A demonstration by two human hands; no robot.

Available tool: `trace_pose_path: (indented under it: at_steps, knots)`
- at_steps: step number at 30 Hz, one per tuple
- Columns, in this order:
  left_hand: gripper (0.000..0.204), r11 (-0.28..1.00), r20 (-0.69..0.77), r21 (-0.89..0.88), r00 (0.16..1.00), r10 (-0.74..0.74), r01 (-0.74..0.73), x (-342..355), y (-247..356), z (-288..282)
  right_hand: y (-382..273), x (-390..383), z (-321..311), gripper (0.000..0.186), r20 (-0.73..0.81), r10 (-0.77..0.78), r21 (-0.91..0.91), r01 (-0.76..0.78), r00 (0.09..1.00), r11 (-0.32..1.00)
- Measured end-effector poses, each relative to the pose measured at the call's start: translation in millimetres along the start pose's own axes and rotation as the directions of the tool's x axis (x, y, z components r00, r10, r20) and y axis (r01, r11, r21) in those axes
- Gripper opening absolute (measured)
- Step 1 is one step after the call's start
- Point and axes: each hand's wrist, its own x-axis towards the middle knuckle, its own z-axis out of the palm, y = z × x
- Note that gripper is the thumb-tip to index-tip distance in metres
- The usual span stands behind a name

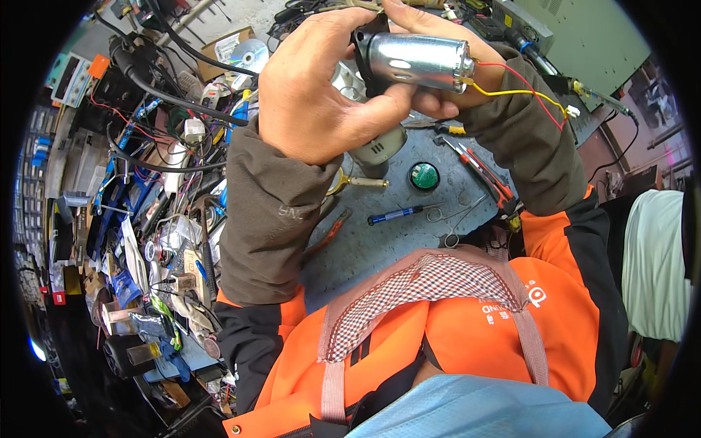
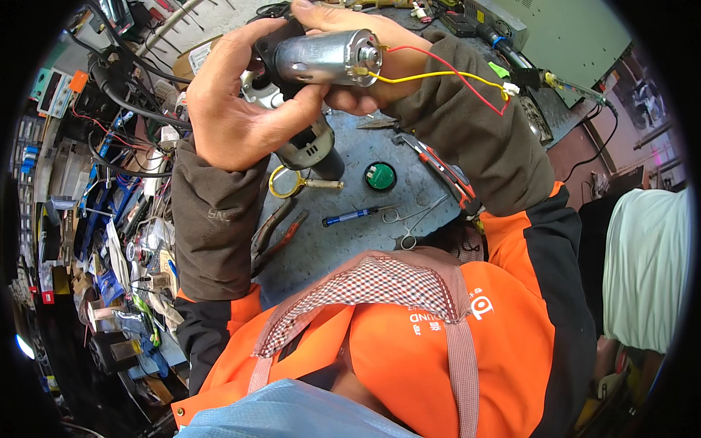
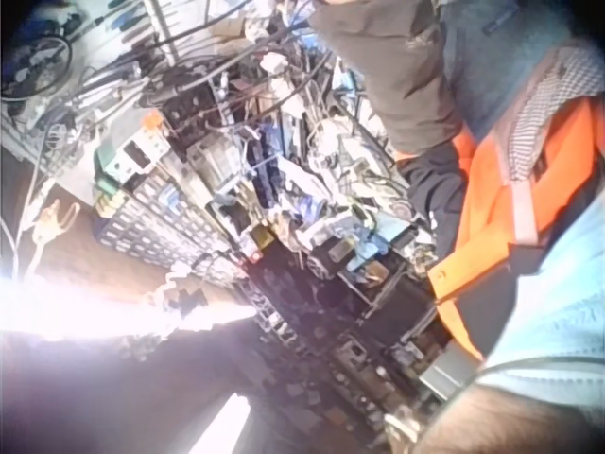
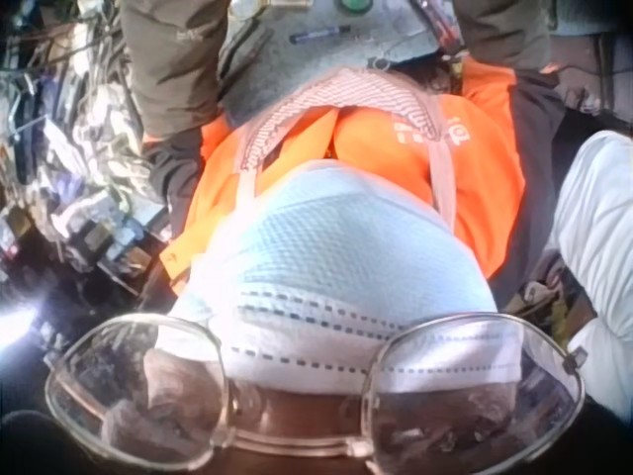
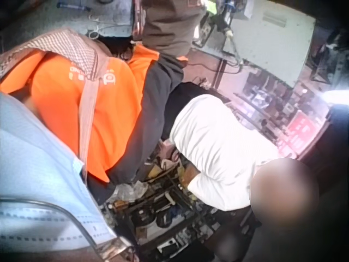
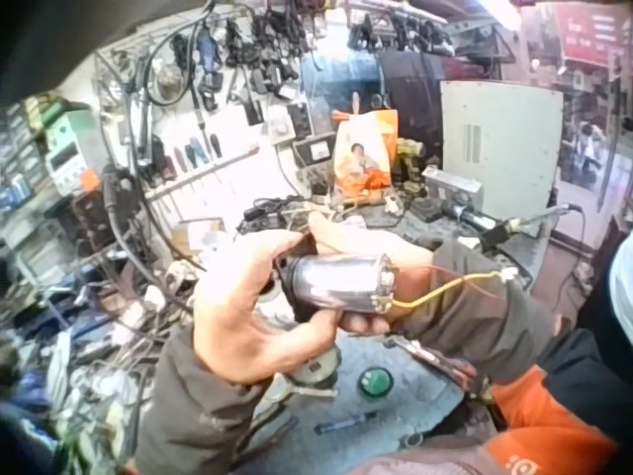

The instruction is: The person disassembles a small electronic device, removes a cylindrical component, and manipulates wires and internal parts. They use pliers and a screwdriver to adjust and reassemble the device on a cluttered workbench.

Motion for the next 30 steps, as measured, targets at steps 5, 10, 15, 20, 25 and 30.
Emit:
trace_pose_path:
  at_steps: [5, 10, 15, 20, 25, 30]
  knots:
    - [0.049, 0.990, -0.164, 0.137, 0.987, 0.002, 0.020, -7, -6, -1, 6, 1, -13, 0.062, 0.259, -0.165, 0.050, 0.157, 0.952, 0.986]
    - [0.048, 0.965, -0.162, 0.186, 0.974, -0.157, 0.186, -10, -5, 0, 1, -9, 44, 0.039, -0.254, -0.570, -0.058, 0.576, 0.781, 0.815]
    - [0.053, 0.923, -0.065, -0.037, 0.920, -0.385, 0.384, -6, 12, 0, 12, 4, 22, 0.031, -0.159, -0.681, 0.027, 0.693, 0.715, 0.721]
    - [0.055, 0.900, -0.037, -0.143, 0.907, -0.420, 0.411, -36, 0, -18, 15, 15, 5, 0.026, -0.419, -0.543, 0.180, 0.653, 0.727, 0.735]
    - [0.051, 0.902, 0.081, -0.033, 0.901, -0.426, 0.430, -53, 7, -25, 21, 20, -18, 0.027, -0.359, -0.474, 0.242, 0.571, 0.804, 0.784]
    - [0.052, 0.898, 0.132, -0.011, 0.891, -0.435, 0.440, -55, 8, -22, 21, 15, -14, 0.025, -0.377, -0.455, 0.229, 0.557, 0.807, 0.798]
